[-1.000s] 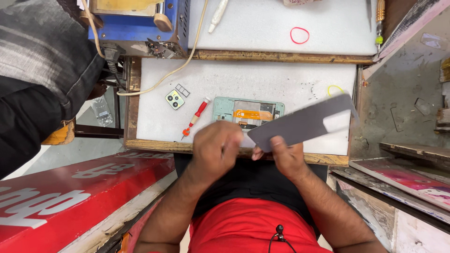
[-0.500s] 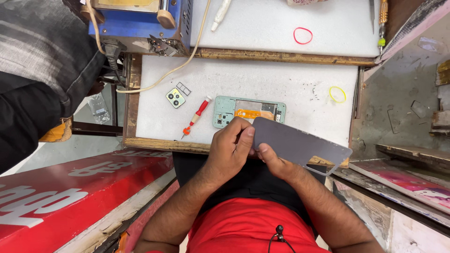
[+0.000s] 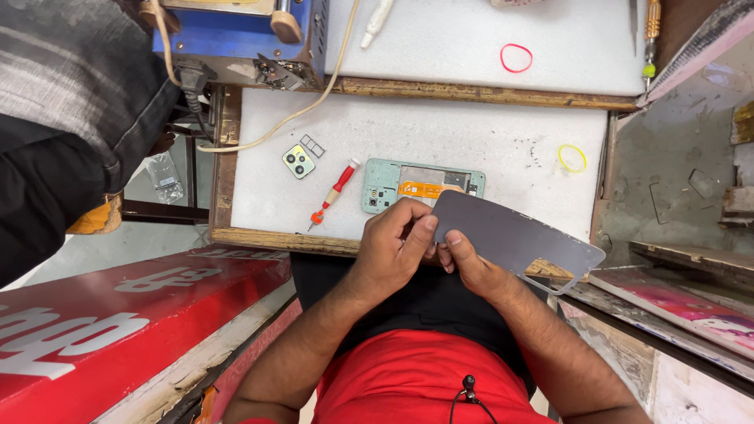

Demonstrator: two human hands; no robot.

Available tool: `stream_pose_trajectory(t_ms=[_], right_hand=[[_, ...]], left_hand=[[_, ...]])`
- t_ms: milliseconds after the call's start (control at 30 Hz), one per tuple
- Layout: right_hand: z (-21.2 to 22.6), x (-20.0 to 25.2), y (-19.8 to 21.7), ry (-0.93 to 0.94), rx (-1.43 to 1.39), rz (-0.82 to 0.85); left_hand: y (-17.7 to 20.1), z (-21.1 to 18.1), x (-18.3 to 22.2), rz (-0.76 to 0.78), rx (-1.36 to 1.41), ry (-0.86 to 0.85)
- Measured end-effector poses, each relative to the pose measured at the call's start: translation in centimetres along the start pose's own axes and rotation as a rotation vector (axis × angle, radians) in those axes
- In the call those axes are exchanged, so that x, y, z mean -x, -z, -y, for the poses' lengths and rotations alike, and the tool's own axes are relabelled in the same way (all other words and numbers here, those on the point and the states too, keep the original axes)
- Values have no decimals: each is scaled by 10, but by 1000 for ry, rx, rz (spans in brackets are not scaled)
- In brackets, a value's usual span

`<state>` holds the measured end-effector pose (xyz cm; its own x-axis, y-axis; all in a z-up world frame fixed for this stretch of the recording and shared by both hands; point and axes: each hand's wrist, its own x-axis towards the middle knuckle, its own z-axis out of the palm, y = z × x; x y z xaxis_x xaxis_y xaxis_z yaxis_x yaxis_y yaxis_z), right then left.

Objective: The person uses a red screwdriver to manipulate components inside a disassembled smartphone chassis. They then pick up a grey back cover, peel off a protective film, and place it on the table. Finally, they lift the phone chassis to inspect the internal components.

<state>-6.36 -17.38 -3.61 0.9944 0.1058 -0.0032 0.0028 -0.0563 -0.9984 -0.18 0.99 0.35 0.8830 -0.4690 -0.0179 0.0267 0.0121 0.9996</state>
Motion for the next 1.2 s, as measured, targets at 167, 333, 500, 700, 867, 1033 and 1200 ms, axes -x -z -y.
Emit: stream_pose_trajectory(t_ms=[167,333,500,700,867,1033,1200], right_hand=[[-11,3,0,-27,109,22],[-28,13,0,-104,-194,-56],[-32,13,2,-21,-254,-65],[-13,5,-2,-40,-207,-42],[3,2,1,40,48,-25],[-13,6,1,61,-37,-12],[-41,16,5,-78,-368,-100]], left_hand=[[-4,7,-8,-105,-259,-123],[-7,-8,-2,10,-176,-94],[1,-23,0,112,-67,-77],[3,-13,4,48,-158,-127],[-1,6,2,-17,-353,-281],[-8,13,-3,-53,-339,-259],[-15,0,-1,26,-305,-210]])
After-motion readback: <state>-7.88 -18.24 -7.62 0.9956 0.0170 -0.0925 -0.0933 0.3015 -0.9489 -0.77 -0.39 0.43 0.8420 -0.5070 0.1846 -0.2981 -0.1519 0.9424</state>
